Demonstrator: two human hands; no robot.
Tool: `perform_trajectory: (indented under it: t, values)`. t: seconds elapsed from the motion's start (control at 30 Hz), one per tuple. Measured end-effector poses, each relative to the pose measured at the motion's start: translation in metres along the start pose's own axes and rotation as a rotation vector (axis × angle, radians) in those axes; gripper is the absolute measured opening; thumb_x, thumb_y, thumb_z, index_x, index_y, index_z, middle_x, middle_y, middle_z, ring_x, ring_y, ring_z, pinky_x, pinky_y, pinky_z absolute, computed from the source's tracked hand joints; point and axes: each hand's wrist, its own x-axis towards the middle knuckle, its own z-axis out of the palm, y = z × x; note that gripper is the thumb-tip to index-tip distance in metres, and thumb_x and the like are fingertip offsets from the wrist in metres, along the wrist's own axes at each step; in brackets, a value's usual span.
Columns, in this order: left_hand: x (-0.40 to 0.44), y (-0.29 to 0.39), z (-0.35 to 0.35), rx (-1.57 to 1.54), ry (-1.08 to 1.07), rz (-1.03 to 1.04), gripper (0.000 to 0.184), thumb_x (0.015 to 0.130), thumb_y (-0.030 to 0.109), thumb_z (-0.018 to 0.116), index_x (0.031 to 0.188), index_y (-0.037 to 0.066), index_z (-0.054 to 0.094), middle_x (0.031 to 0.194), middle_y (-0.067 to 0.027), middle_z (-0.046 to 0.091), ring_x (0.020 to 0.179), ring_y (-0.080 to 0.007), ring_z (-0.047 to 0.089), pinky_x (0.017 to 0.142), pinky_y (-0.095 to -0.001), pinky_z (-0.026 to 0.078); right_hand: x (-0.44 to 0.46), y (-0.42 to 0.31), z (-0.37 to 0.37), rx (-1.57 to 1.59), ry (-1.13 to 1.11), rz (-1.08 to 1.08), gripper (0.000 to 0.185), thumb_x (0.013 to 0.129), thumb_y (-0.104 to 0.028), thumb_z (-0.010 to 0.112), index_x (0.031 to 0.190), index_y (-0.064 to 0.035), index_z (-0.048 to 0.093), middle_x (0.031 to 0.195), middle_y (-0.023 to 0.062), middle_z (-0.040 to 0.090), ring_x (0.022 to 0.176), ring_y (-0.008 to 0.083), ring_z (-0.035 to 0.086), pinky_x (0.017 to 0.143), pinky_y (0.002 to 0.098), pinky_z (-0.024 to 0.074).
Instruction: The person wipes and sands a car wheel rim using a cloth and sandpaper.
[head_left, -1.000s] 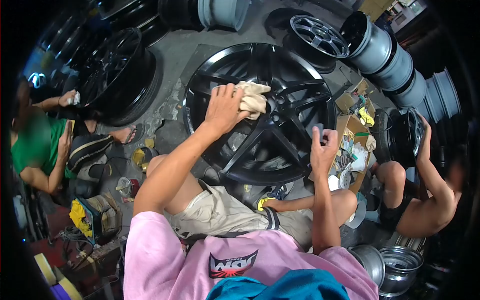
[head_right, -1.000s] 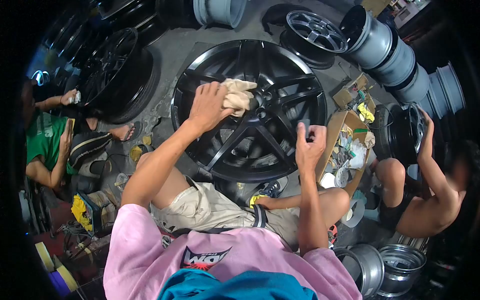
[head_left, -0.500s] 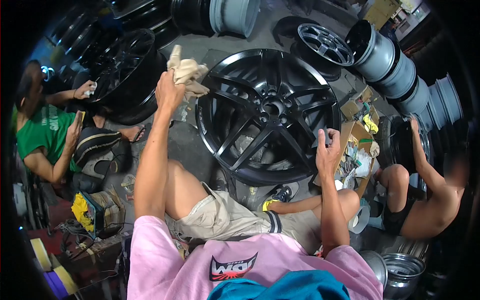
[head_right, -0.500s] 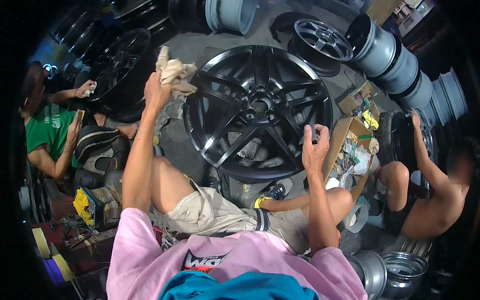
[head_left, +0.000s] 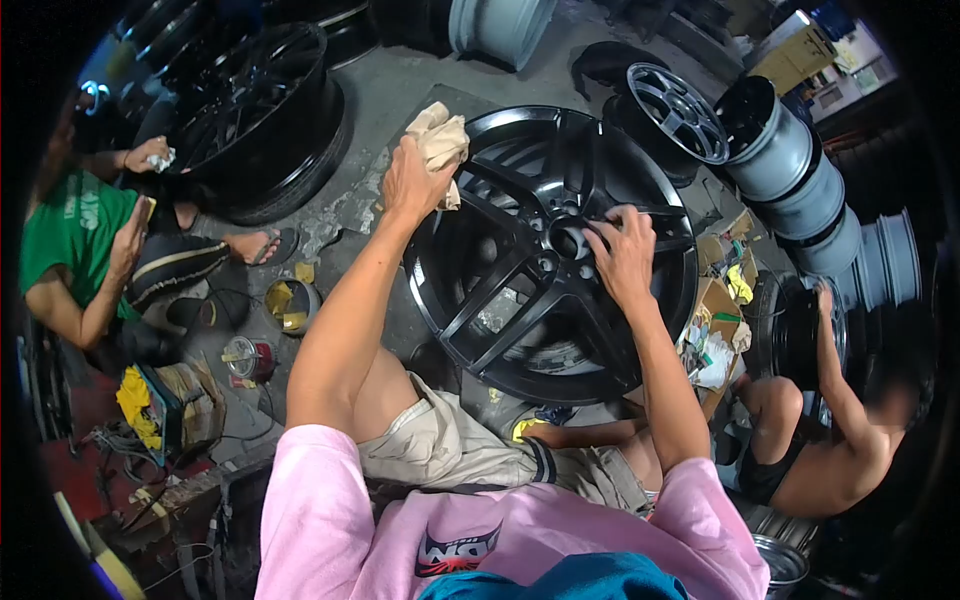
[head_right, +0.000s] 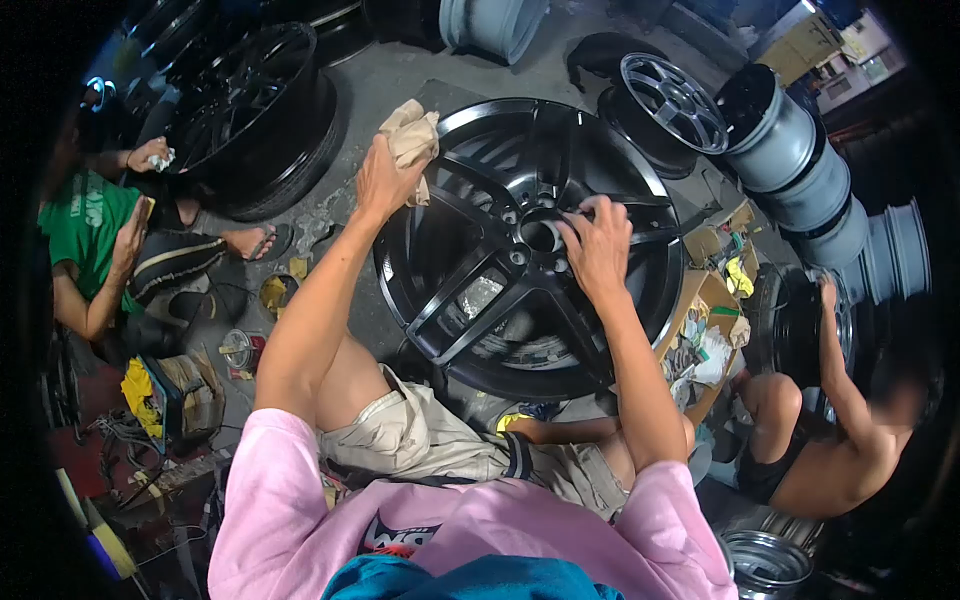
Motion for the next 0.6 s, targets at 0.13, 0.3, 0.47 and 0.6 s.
perform_trajectory:
  t: [0.13, 0.3, 0.47, 0.6]
  values:
    - [0.01, 0.005, 0.0, -0.024, -0.039, -0.016, 0.07, 0.089, 0.049, 0.082, 0.127, -0.002, 0.053, 0.128, -0.0304, 0.069, 0.117, -0.0493, 0.069, 0.099, -0.056, 0.054, -0.002, -0.007, 0.01, -0.011, -0.015, 0.045, 0.022, 0.095, -0.02, 0.077, 0.112, -0.0099, 0.084, 0.108, 0.0053, 0.063, 0.108, 0.028, 0.058, 0.09, 0.0432, 0.0446]
    - [0.017, 0.004, 0.004, -0.033, -0.035, -0.022, 0.072, 0.09, 0.05, 0.081, 0.128, -0.003, 0.054, 0.131, -0.0301, 0.069, 0.119, -0.0479, 0.069, 0.1, -0.0551, 0.054, 0.018, -0.009, 0.025, 0.154, -0.077, 0.007, 0.022, 0.095, -0.01, 0.073, 0.114, -0.0033, 0.081, 0.101, 0.0115, 0.066, 0.1, 0.0321, 0.064, 0.092, 0.0442, 0.0527]
    - [0.016, 0.001, 0.007, -0.067, -0.032, 0.009, 0.075, 0.089, 0.053, 0.081, 0.129, -0.004, 0.053, 0.129, -0.0298, 0.069, 0.119, -0.0469, 0.069, 0.1, -0.0545, 0.055, 0.021, -0.016, 0.015, 0.176, -0.089, 0.019, 0.02, 0.095, -0.007, 0.074, 0.113, -0.0015, 0.081, 0.098, 0.013, 0.068, 0.097, 0.033, 0.066, 0.089, 0.0452, 0.055]
    - [0.02, 0.005, 0.005, -0.068, -0.03, 0.011, 0.075, 0.089, 0.053, 0.082, 0.129, -0.004, 0.054, 0.128, -0.0301, 0.069, 0.118, -0.0475, 0.069, 0.099, -0.0544, 0.056, 0.032, -0.021, 0.022, 0.198, -0.174, -0.193, 0.027, 0.091, -0.009, 0.077, 0.118, -0.0034, 0.078, 0.105, 0.01, 0.066, 0.1, 0.0301, 0.064, 0.092, 0.0428, 0.0535]
